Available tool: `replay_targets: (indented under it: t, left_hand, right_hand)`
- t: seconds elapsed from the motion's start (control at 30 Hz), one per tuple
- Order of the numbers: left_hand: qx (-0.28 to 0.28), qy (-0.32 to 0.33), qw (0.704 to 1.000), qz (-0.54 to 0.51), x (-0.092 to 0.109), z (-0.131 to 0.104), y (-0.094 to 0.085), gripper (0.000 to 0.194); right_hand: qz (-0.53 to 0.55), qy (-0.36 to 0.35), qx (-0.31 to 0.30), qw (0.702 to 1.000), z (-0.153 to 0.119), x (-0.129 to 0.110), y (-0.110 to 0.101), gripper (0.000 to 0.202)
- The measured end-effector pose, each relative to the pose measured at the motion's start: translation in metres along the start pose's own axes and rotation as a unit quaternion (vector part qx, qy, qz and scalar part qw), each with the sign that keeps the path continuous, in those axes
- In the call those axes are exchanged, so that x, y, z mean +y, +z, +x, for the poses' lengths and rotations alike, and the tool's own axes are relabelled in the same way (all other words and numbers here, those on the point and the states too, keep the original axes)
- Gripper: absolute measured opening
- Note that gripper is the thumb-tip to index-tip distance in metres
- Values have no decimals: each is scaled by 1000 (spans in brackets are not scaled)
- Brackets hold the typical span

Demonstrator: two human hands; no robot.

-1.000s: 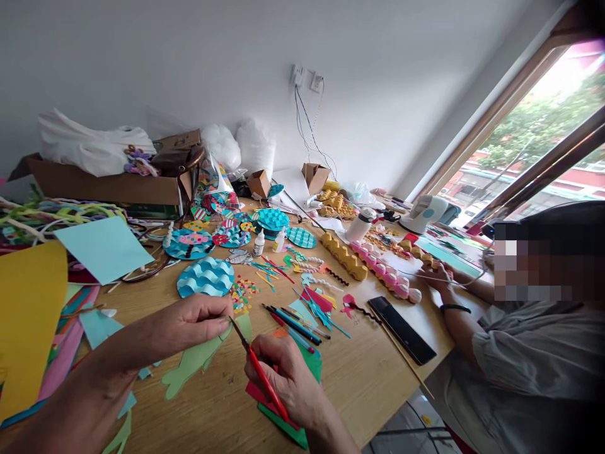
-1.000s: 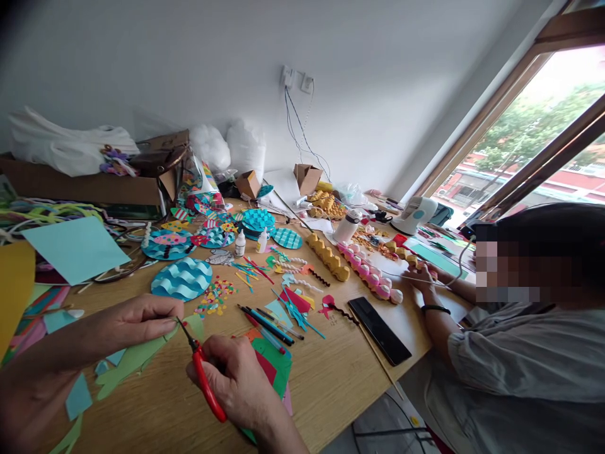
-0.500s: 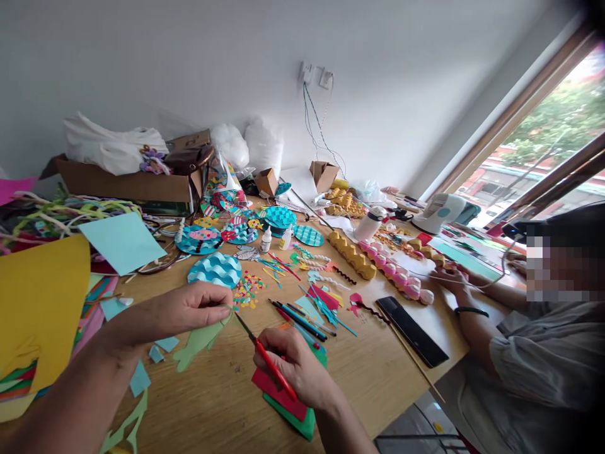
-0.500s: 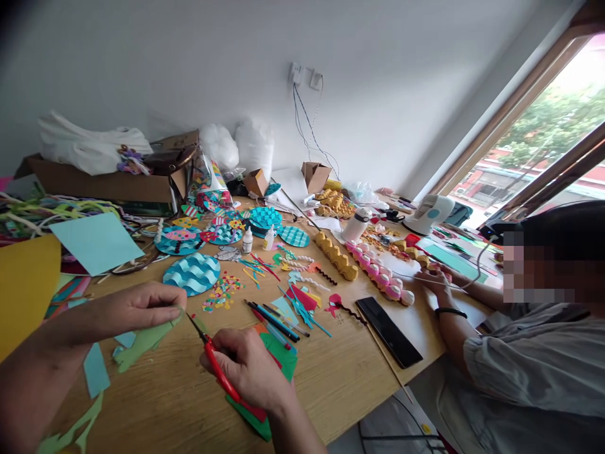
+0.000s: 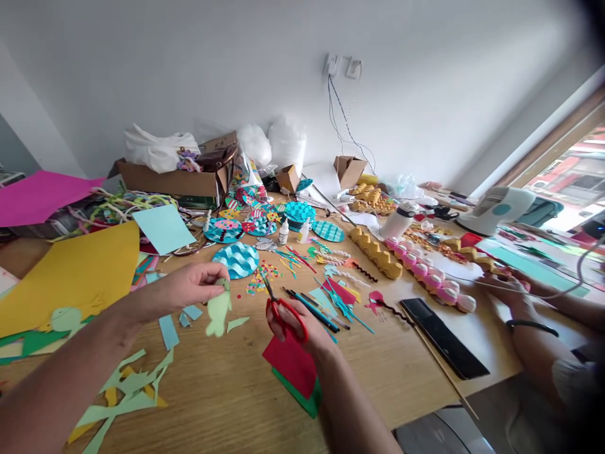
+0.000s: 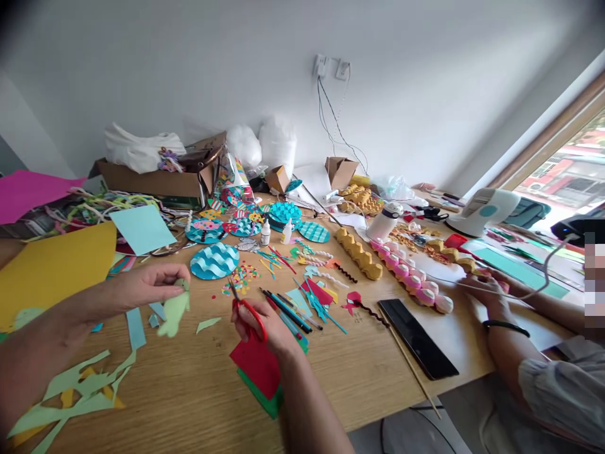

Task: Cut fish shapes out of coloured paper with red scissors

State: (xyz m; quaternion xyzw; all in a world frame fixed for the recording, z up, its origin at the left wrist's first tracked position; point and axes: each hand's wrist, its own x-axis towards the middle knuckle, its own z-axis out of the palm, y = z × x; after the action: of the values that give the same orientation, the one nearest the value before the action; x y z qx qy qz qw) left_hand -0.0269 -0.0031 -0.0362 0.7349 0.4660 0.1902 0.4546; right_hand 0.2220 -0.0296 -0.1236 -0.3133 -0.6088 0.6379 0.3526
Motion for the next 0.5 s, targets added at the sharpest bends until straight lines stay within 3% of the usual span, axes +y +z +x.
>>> replay_targets:
  t: [0.13, 0.27, 0.5]
  left_hand:
    - [18, -26, 999, -11, -6, 3, 29, 15]
    - [42, -39, 998, -16, 3, 8, 43, 15]
    - [58, -59, 996, -40, 1, 20, 68, 15]
  right_hand:
    - [71, -38, 79, 994, -2, 4, 2, 54]
    - [100, -25, 124, 987, 0, 4, 10, 41]
    - [96, 2, 133, 986, 5, 7, 24, 37]
